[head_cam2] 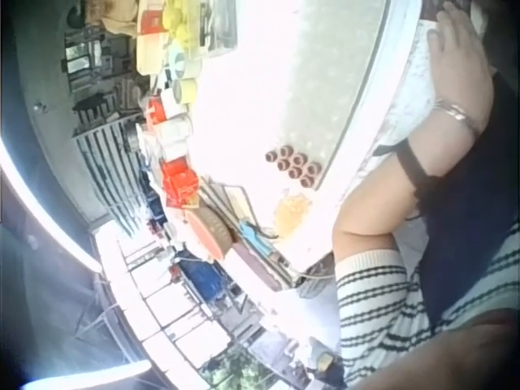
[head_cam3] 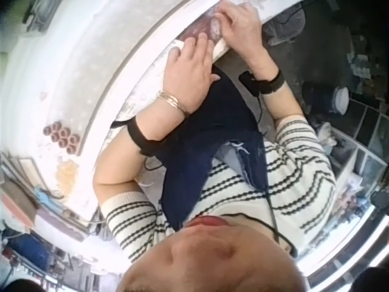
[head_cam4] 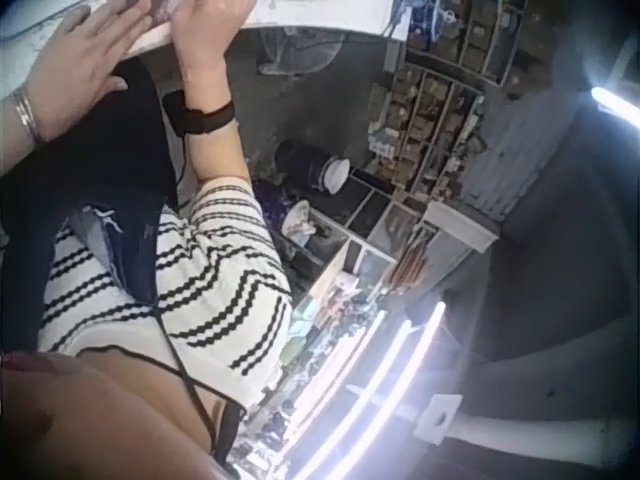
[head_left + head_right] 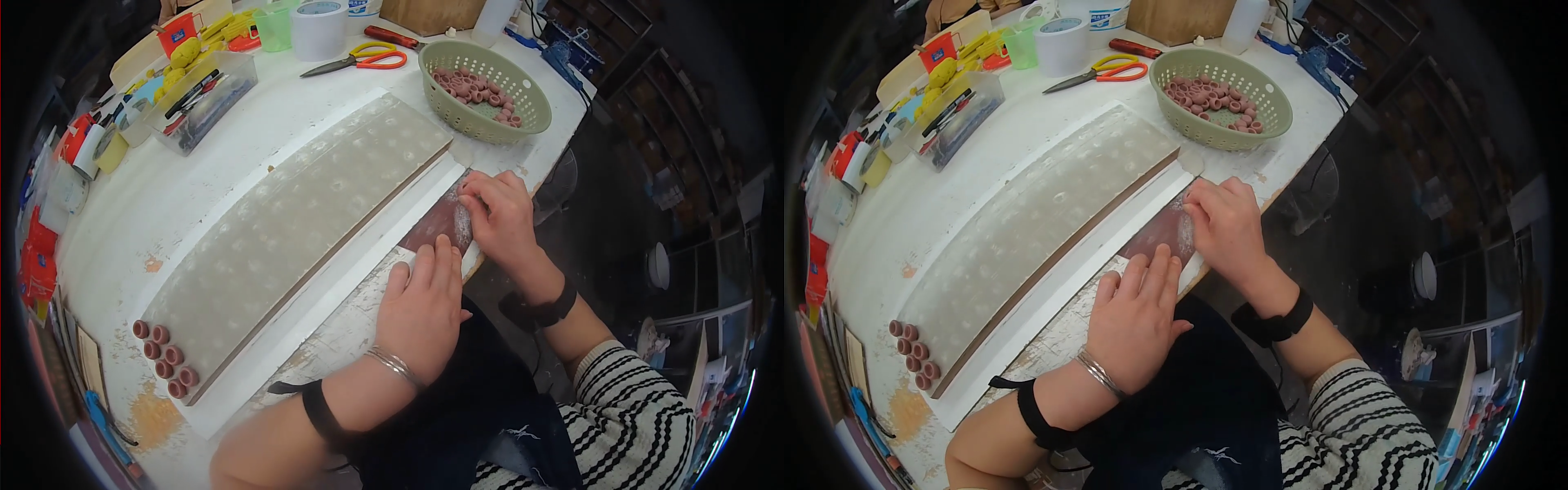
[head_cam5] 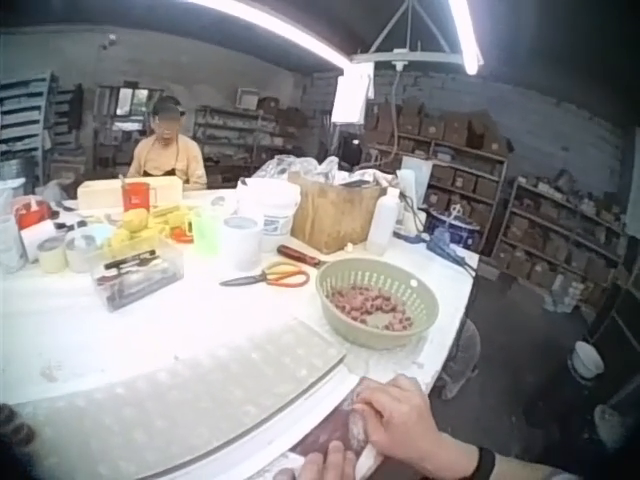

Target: Placing and sorting small plastic caps into a translucent plate on a workbench.

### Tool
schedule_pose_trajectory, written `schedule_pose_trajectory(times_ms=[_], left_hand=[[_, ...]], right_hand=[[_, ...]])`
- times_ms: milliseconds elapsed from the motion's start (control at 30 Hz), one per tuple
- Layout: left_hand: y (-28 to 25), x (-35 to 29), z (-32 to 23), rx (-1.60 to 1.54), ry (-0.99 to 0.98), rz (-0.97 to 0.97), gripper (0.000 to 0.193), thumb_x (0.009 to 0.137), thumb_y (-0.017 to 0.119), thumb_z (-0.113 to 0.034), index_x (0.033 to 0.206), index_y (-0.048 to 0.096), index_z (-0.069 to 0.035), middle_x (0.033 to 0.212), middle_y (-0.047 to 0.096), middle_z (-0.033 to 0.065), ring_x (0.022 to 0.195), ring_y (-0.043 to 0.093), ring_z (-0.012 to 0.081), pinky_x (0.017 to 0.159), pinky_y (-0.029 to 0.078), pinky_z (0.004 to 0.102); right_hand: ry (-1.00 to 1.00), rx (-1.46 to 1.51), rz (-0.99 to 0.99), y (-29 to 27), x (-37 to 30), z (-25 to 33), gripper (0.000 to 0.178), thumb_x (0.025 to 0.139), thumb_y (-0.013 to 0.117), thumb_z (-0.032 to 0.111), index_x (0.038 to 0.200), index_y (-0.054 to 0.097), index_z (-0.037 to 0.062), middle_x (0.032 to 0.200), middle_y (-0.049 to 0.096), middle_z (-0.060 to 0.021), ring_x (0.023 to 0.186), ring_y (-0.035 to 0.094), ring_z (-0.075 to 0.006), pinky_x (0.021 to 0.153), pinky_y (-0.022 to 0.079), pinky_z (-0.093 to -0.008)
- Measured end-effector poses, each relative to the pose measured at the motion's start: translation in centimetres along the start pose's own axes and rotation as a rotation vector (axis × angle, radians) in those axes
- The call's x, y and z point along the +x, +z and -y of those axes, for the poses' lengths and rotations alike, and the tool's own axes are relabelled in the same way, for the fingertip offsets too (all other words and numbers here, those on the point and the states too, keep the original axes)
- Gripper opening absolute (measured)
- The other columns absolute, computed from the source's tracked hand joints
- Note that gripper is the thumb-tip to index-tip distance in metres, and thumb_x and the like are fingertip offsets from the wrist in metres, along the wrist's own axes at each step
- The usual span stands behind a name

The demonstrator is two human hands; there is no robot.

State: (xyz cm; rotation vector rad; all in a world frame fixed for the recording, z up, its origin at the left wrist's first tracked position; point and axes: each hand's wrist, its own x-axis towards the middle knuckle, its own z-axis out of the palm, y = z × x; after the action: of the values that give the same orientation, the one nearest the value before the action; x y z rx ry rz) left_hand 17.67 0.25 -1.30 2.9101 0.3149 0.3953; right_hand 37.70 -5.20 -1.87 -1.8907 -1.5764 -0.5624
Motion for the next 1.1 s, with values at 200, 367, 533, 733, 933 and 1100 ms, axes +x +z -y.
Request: schedule_pose_trajectory(times_ms=[200,367,533,733,933,1100], left_hand=[[1.2,-0.3,0.1,0.03,-0.014,-0.033,0.077,0.084,0.073,-0.043,0.143,0.05,0.0,0.149,0.048,0.0133,0.129,0.046,0.027,0.101,0.038,0.0402],[0.7,-0.2,-0.1,-0.073,-0.029,-0.068,0.074,0.084,0.074,-0.039,0.143,0.049,-0.001,0.148,0.048,0.0136,0.128,0.046,0.0285,0.099,0.038,0.0417],[-0.3,0.3,0.5,-0.359,-0.049,-0.239,0.035,0.089,0.071,-0.029,0.113,0.066,-0.004,0.114,0.063,0.0093,0.105,0.058,0.0241,0.085,0.044,0.0374],[-0.5,0.9,0.4,-1.283,-0.374,-0.056,0.037,0.101,0.06,-0.034,0.083,0.068,-0.004,0.072,0.064,0.0052,0.065,0.058,0.0186,0.062,0.046,0.0293],[-0.2,1.2,0.2,-1.314,-0.344,-0.213,0.039,0.1,0.062,-0.038,0.082,0.068,-0.003,0.068,0.062,0.008,0.061,0.057,0.0186,0.059,0.046,0.0309],[0.5,0.6,0.7,-0.925,-0.134,-0.052,0.034,0.095,0.067,-0.037,0.082,0.068,-0.005,0.069,0.066,0.0111,0.063,0.063,0.0266,0.06,0.048,0.0384]], right_hand=[[0.054,0.087,0.176,-5.2,-4.6,2.8,0.013,0.076,0.074,0.0,0.086,0.069,0.0069,0.099,0.073,-0.0029,0.079,0.059,-0.0244,0.076,0.045,-0.0351],[0.144,0.019,-0.069,-4.8,-4.8,-0.8,0.011,0.081,0.072,-0.001,0.089,0.068,0.0051,0.099,0.073,-0.0051,0.082,0.06,-0.0254,0.079,0.046,-0.0353],[0.659,0.834,-0.081,-5.2,-5.1,1.3,0.009,0.091,0.069,0.003,0.101,0.069,0.0027,0.108,0.071,-0.0092,0.087,0.061,-0.0169,0.092,0.047,-0.0329],[0.86,1.86,0.207,-5.1,-4.6,3.5,0.027,0.098,0.066,0.02,0.115,0.065,-0.0014,0.116,0.067,-0.011,0.095,0.062,-0.0165,0.093,0.049,-0.0338],[0.919,2.066,0.239,-4.2,-3.0,6.0,0.026,0.1,0.062,0.024,0.109,0.066,-0.0005,0.113,0.066,-0.0086,0.095,0.061,-0.0186,0.091,0.049,-0.0339],[0.734,1.657,0.317,-3.9,0.7,5.4,0.022,0.097,0.067,0.016,0.11,0.066,-0.002,0.117,0.068,-0.0113,0.104,0.062,-0.0158,0.096,0.049,-0.032]])
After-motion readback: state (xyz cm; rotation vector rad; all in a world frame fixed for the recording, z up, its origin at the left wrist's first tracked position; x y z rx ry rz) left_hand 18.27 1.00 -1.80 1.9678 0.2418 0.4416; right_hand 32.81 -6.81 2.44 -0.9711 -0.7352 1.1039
